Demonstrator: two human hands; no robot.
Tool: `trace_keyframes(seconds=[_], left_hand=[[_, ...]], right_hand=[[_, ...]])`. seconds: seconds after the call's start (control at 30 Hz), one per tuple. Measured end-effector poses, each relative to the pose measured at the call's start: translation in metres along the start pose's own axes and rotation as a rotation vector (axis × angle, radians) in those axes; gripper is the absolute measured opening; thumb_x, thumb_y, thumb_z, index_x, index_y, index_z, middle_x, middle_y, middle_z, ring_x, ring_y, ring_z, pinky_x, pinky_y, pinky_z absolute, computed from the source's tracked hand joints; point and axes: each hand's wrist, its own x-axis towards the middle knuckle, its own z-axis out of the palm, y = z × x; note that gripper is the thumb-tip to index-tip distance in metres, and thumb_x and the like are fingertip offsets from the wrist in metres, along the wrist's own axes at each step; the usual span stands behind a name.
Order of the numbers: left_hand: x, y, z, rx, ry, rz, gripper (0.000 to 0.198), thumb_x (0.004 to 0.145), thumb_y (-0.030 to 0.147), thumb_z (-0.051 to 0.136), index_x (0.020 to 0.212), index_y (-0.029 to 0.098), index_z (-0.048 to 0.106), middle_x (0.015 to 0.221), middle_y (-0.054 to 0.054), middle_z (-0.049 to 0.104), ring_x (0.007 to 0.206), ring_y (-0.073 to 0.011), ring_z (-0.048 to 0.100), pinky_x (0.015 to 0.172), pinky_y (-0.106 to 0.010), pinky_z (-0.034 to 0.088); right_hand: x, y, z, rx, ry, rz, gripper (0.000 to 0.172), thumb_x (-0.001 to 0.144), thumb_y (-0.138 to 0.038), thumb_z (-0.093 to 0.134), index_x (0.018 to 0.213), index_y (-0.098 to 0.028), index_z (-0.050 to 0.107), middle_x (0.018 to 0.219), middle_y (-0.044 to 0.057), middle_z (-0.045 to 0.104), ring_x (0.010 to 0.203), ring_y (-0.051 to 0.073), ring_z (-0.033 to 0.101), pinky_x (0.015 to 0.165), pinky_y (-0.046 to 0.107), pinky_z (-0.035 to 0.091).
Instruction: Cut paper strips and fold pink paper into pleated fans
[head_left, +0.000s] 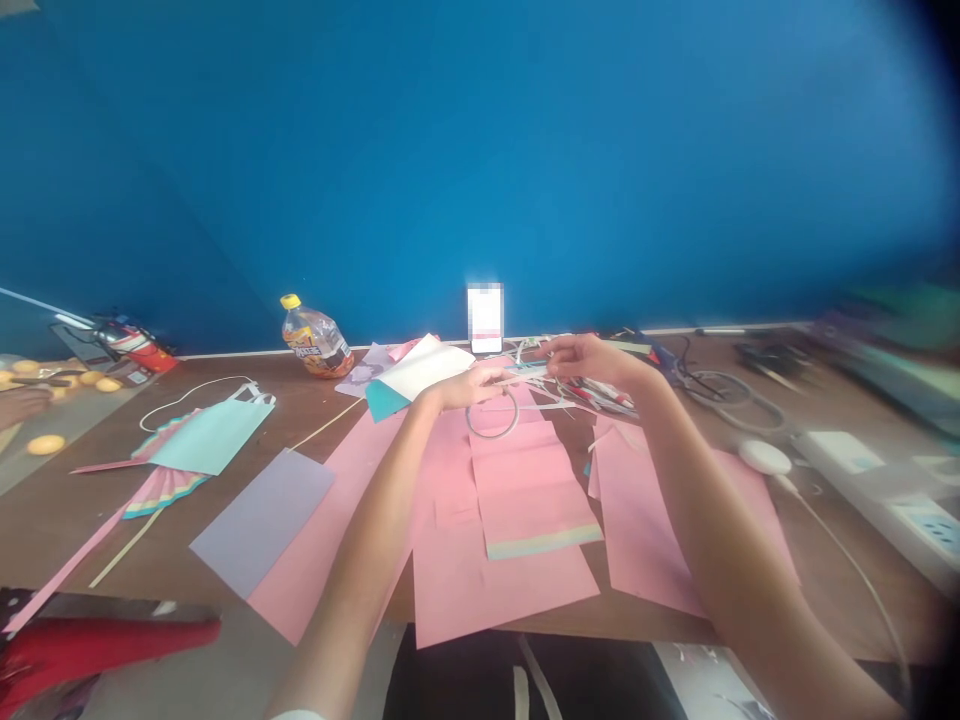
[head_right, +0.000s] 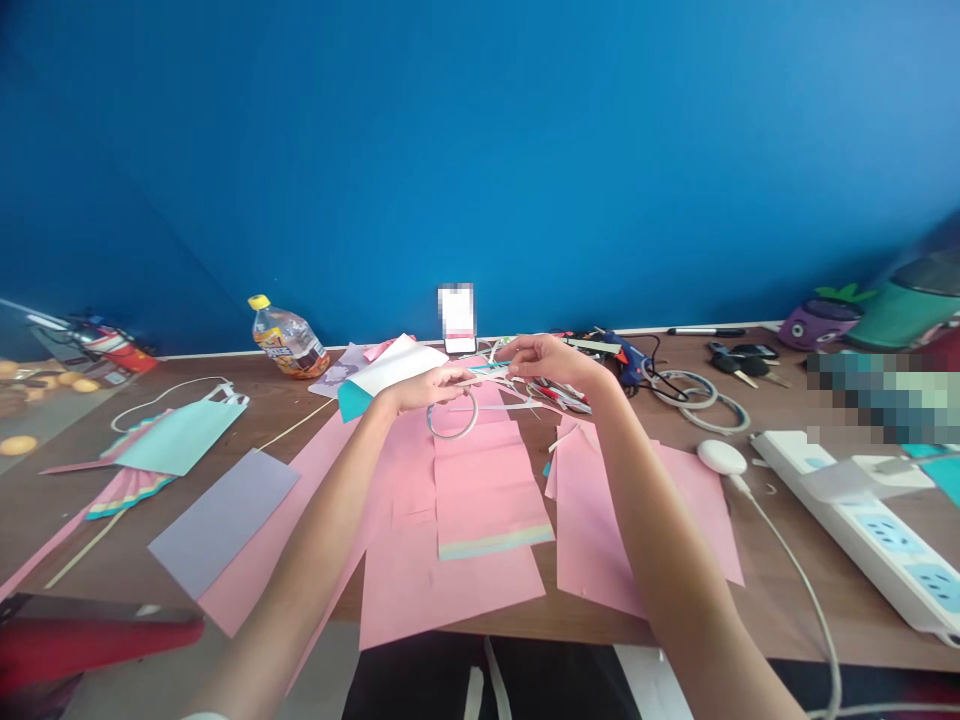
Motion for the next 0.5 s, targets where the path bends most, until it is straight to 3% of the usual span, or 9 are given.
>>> trace_keyframes(seconds=[0.23,0.4,0.5], left_hand=[[0.01,-0.011,-0.001,0.097,0.183,-0.003,0.035,0.092,0.035,0.046,0.115,0.015,0.062,0.09,-0.007,0.064,0.075,-0.0123,0.054,0.07,-0.023,0.042],[0.007,-0.012,-0.006,0.15,0.173,0.033,0.038,0.093,0.03,0.039,0.12,0.017,0.062,0.09,-0.006,0.062,0.073,-0.0116,0.052,0.065,-0.021,0.04],[0.007,-0.016,-0.008,0.172,0.178,0.039,0.037,0.092,0.028,0.039,0.117,0.018,0.064,0.089,-0.006,0.062,0.074,-0.0123,0.052,0.063,-0.021,0.039]], right_hand=[[0.004,-0.009,0.008,-0.15,0.268,-0.044,0.029,0.079,-0.044,0.062,0.093,-0.021,0.071,0.08,0.004,0.07,0.065,0.015,0.06,0.062,0.028,0.045],[0.007,-0.015,0.01,-0.136,0.415,-0.143,0.032,0.088,-0.043,0.049,0.098,-0.02,0.069,0.093,0.006,0.071,0.085,0.019,0.062,0.074,0.03,0.047],[0.006,-0.017,0.006,-0.131,0.507,-0.17,0.032,0.088,-0.042,0.049,0.099,-0.02,0.069,0.095,0.006,0.071,0.087,0.019,0.062,0.077,0.03,0.047]])
